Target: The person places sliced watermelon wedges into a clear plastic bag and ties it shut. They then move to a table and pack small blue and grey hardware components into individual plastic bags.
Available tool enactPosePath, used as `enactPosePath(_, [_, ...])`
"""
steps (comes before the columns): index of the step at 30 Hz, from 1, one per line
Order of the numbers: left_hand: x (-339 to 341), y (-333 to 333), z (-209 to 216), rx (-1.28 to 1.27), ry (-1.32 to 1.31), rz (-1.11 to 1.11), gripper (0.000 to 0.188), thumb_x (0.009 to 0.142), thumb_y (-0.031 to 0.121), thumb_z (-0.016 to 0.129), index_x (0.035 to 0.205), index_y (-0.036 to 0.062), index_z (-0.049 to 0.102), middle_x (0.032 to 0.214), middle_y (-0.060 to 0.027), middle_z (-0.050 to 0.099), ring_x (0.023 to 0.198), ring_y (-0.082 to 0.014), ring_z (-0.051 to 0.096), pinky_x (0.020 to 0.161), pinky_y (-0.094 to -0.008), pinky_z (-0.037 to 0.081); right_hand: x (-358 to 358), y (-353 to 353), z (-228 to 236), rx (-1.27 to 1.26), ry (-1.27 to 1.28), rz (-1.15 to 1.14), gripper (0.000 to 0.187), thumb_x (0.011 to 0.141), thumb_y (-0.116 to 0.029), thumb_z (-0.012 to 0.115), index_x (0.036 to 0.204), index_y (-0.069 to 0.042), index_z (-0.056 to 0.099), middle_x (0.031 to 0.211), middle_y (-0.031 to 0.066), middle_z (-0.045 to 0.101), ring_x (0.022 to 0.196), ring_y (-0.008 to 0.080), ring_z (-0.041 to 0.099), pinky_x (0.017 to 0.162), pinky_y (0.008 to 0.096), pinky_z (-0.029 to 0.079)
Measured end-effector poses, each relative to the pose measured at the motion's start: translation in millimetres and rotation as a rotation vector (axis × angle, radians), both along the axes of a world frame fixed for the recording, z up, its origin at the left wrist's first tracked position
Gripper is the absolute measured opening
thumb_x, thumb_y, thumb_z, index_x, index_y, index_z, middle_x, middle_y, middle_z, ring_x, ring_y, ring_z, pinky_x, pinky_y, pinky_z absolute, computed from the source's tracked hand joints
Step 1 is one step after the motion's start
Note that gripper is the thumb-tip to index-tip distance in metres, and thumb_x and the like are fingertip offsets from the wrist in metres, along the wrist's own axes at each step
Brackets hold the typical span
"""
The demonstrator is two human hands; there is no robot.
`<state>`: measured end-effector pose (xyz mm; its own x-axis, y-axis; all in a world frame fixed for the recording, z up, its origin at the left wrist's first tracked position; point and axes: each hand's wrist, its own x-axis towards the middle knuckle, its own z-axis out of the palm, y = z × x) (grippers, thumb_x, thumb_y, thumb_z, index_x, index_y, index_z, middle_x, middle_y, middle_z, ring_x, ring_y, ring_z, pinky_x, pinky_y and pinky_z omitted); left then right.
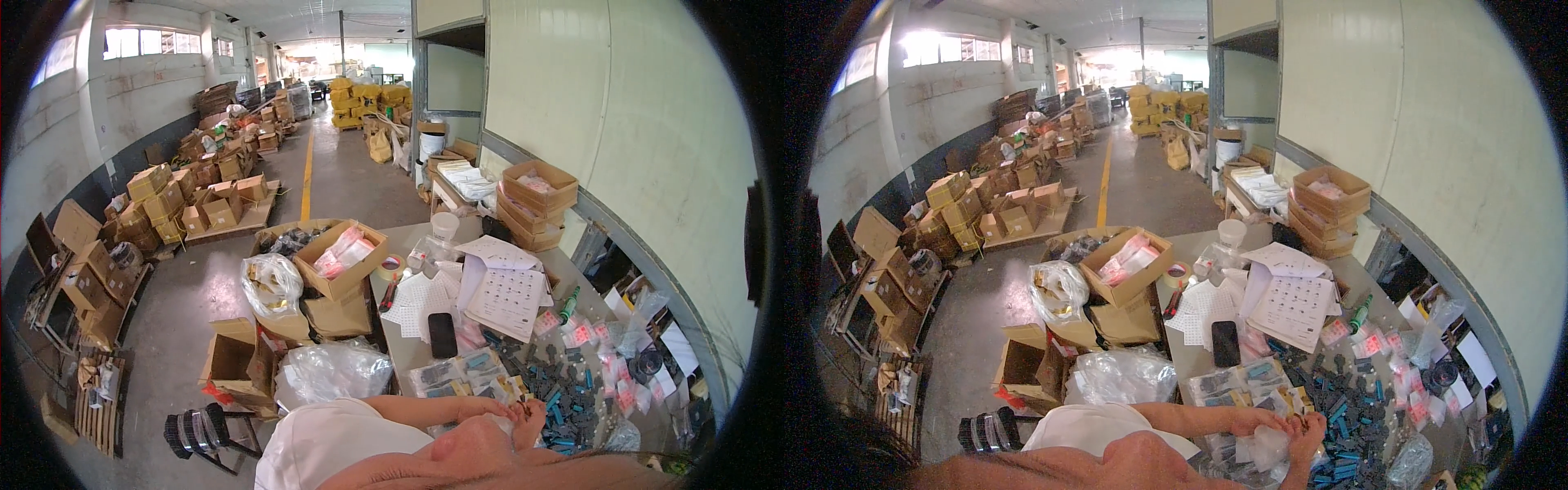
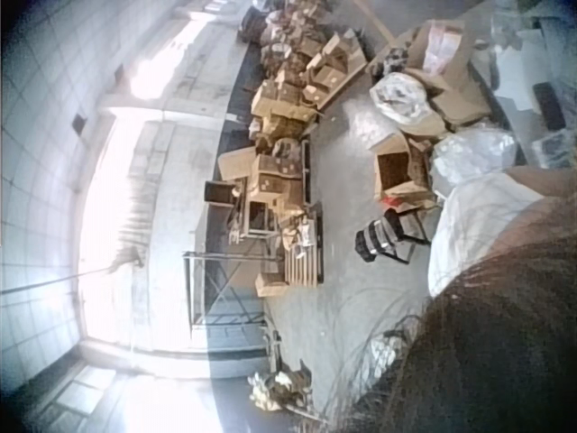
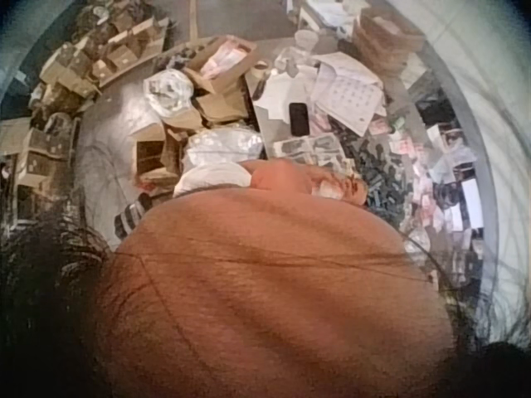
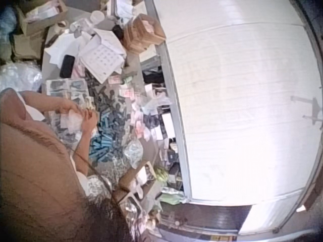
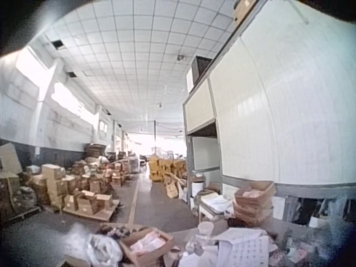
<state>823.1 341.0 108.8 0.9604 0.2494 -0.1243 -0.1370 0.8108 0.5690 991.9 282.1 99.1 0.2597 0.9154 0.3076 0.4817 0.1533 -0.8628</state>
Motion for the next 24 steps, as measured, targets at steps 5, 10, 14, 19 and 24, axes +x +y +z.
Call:
enactPosePath(5, [4,4,-22,0.173,0.048,0.033,0.020,0.076,0.004,0.060,0.096,0.0059,0.059,0.093,0.0008,0.059,0.084,-0.0086,0.056,0.072,-0.0228,0.045,-5,3,5,0.073,-0.141,-0.016,0.023,0.078,-0.019,0.061,0.077,0.001,0.051,0.099,0.0136,0.043,0.085,0.0278,0.045,0.072,0.0381,0.039])
enactPosePath(10, [12,0,-12,0.548,0.256,0.147,0.017,0.073,0.000,0.060,0.089,0.0059,0.059,0.084,0.0029,0.055,0.076,-0.0075,0.050,0.068,-0.0215,0.040,-10,-9,21,0.048,-0.044,-0.156,0.029,0.083,-0.027,0.058,0.089,0.000,0.052,0.108,0.0141,0.040,0.091,0.0276,0.045,0.078,0.0380,0.039])
enactPosePath(14, [20,-6,-21,0.542,0.160,0.155,0.021,0.071,-0.002,0.059,0.092,0.0047,0.059,0.087,0.0016,0.056,0.079,-0.0088,0.051,0.070,-0.0220,0.040,0,-8,3,0.078,-0.057,-0.077,0.031,0.087,-0.029,0.052,0.097,0.000,0.052,0.111,0.0150,0.039,0.096,0.0279,0.044,0.081,0.0377,0.039])
enactPosePath(19, [24,-6,-20,0.459,0.180,0.042,0.031,0.069,-0.003,0.056,0.100,0.0037,0.060,0.092,-0.0009,0.057,0.086,-0.0106,0.052,0.076,-0.0238,0.043,-2,-5,8,0.172,-0.051,-0.131,0.037,0.090,-0.033,0.046,0.107,-0.001,0.048,0.113,0.0167,0.038,0.099,0.0293,0.043,0.082,0.0377,0.038])
enactPosePath(24, [26,2,-30,0.414,0.194,0.263,0.036,0.071,-0.003,0.056,0.106,0.0036,0.058,0.099,-0.0046,0.058,0.086,-0.0141,0.056,0.076,-0.0277,0.046,23,-13,-23,0.057,0.144,-0.471,0.048,0.090,-0.043,0.043,0.121,-0.005,0.038,0.118,0.0138,0.038,0.103,0.0263,0.044,0.085,0.0374,0.038])
